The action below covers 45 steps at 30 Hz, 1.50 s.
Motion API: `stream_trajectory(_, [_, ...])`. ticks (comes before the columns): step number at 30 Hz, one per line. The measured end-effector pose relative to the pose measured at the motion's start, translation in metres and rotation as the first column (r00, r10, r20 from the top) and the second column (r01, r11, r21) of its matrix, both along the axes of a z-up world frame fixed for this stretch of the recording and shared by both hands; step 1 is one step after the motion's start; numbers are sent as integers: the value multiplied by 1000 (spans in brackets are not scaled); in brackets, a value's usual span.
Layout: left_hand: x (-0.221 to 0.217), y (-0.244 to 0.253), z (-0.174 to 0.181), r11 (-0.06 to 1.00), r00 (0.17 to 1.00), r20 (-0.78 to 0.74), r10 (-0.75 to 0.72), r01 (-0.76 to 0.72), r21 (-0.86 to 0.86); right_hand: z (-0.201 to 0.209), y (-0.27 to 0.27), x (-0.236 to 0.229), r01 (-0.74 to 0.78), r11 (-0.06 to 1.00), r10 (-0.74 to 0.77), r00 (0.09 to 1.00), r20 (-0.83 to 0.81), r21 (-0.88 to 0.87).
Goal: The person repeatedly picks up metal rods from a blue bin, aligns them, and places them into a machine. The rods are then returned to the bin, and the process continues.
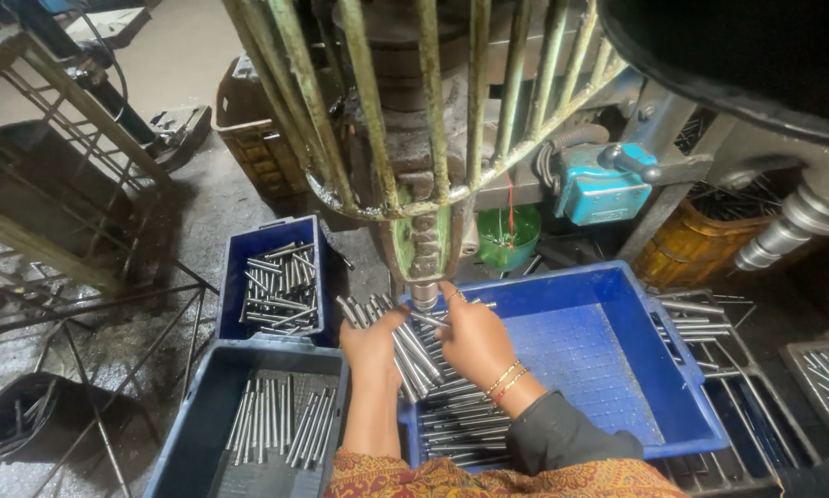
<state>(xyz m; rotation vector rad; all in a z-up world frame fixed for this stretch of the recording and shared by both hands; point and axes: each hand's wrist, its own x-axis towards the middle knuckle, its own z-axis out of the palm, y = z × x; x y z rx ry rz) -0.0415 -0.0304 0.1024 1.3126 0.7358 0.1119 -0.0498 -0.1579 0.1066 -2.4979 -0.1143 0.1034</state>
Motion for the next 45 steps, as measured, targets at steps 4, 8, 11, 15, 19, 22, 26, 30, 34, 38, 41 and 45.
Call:
stream_trajectory(4, [-1, -4, 25, 998, 998, 48, 27, -25, -52, 3, -2, 2, 34, 999, -33, 997, 66, -6])
stream_trajectory(8, [2, -2, 30, 998, 991, 126, 36, -30, -51, -22, -5, 22, 32, 996, -30, 999, 17, -89])
stream_trajectory(11, [7, 12, -11, 998, 997, -75, 35, -31, 55, -90, -13, 44, -140, 920, 91, 985, -148, -365])
stream_trajectory(15, [6, 3, -22, 995, 994, -91, 57, -64, -71, -85, -16, 26, -236, 952, 191, 956, -222, -195])
stream_trajectory(19, [10, -4, -37, 986, 986, -166, -32, 5, -164, -58, -2, 23, -47, 976, 86, 979, -183, 212])
stream_trajectory(22, [8, -8, -30, 982, 979, -191, -65, 28, -189, -65, -7, 24, -6, 988, 30, 988, -151, 156])
stream_trajectory(26, [22, 1, -68, 917, 998, -46, 54, -67, -394, -27, -23, 13, -3, 999, 10, 985, -170, 44])
stream_trajectory(30, [10, -6, -29, 944, 999, -20, 41, -45, -327, -25, -27, 15, -40, 999, 33, 974, -223, -25])
stream_trajectory(34, [13, -8, -36, 965, 999, -9, 31, -32, -259, -30, -26, 19, -25, 998, 14, 983, -184, -59])
stream_trajectory(38, [21, -7, -51, 971, 1000, -8, 8, -10, -241, -24, -26, 16, -1, 992, -11, 995, -97, -124])
stream_trajectory(41, [19, -7, -46, 967, 1000, 6, 20, -18, -256, -19, -21, 8, 0, 974, -1, 1000, -2, -228])
stream_trajectory(45, [18, -4, -28, 950, 998, 61, 9, 11, -311, -15, -23, 2, 35, 970, -12, 995, 96, -241])
